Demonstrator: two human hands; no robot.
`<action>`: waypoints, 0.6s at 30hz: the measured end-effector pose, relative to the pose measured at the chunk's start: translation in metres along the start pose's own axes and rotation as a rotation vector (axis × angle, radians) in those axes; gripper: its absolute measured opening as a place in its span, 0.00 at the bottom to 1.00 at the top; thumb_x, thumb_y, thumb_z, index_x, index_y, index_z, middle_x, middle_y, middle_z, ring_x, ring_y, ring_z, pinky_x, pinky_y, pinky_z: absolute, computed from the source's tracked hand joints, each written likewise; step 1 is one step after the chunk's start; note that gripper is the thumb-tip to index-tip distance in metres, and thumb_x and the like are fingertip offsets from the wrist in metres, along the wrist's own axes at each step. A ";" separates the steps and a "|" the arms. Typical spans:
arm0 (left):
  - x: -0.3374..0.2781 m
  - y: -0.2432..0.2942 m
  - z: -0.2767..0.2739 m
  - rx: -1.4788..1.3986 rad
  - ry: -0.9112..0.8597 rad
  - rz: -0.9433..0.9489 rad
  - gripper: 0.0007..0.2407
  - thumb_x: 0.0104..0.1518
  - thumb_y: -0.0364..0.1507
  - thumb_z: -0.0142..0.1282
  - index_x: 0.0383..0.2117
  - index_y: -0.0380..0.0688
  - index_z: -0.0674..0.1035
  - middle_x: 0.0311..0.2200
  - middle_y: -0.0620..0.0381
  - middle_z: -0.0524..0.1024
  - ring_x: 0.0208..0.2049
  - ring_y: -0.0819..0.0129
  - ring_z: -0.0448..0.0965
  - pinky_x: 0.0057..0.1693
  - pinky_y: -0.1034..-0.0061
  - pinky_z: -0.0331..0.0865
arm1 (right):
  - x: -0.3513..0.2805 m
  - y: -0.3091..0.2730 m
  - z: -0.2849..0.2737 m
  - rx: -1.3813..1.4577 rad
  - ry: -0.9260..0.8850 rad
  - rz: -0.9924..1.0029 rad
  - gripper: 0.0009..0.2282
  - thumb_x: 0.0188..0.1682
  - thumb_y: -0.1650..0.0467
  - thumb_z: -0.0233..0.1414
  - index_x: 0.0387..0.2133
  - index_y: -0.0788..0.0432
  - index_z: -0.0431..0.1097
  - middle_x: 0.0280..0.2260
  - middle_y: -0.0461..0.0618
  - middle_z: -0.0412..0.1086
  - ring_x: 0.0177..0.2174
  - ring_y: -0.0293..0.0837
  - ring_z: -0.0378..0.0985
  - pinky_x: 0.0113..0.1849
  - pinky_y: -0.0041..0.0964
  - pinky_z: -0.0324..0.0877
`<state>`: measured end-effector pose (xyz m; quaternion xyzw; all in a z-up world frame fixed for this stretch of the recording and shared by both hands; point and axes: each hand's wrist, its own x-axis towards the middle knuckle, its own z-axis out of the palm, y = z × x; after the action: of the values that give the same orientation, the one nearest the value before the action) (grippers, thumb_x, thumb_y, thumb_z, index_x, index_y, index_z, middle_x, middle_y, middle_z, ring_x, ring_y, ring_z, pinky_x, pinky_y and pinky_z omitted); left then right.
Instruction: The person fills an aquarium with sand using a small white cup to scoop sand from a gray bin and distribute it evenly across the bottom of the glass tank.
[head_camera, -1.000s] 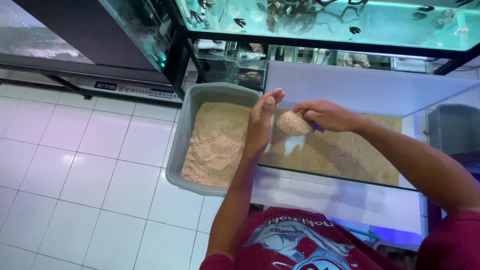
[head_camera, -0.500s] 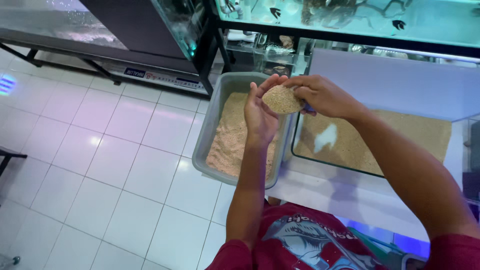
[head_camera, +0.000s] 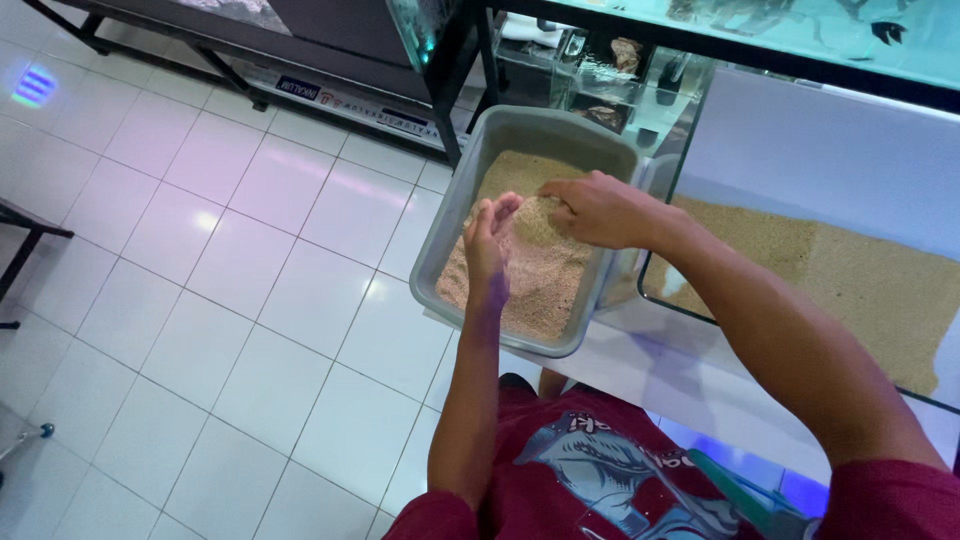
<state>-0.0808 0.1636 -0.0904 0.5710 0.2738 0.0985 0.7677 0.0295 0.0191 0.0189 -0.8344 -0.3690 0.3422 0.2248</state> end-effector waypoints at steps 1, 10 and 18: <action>-0.002 -0.001 -0.001 -0.002 0.005 -0.003 0.23 0.71 0.46 0.33 0.58 0.46 0.74 0.58 0.49 0.74 0.64 0.53 0.68 0.68 0.38 0.48 | 0.002 0.000 0.002 0.000 -0.006 -0.001 0.22 0.54 0.73 0.39 0.62 0.62 0.63 0.35 0.68 0.75 0.15 0.44 0.69 0.22 0.33 0.71; -0.019 -0.036 -0.016 0.044 0.024 -0.060 0.26 0.71 0.45 0.30 0.63 0.36 0.70 0.59 0.32 0.69 0.66 0.41 0.63 0.70 0.51 0.48 | -0.004 -0.007 0.020 -0.404 -0.133 -0.064 0.17 0.52 0.67 0.38 0.53 0.58 0.64 0.38 0.66 0.72 0.39 0.64 0.80 0.43 0.56 0.76; -0.016 -0.063 -0.021 0.012 0.062 -0.138 0.24 0.70 0.43 0.31 0.65 0.41 0.68 0.63 0.31 0.64 0.70 0.40 0.56 0.71 0.49 0.44 | -0.001 0.006 0.032 -0.672 -0.145 -0.203 0.19 0.52 0.67 0.46 0.58 0.51 0.62 0.44 0.59 0.68 0.44 0.54 0.75 0.46 0.43 0.74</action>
<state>-0.1154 0.1529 -0.1479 0.5519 0.3366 0.0615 0.7605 0.0081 0.0189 -0.0063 -0.7944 -0.5569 0.2359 -0.0559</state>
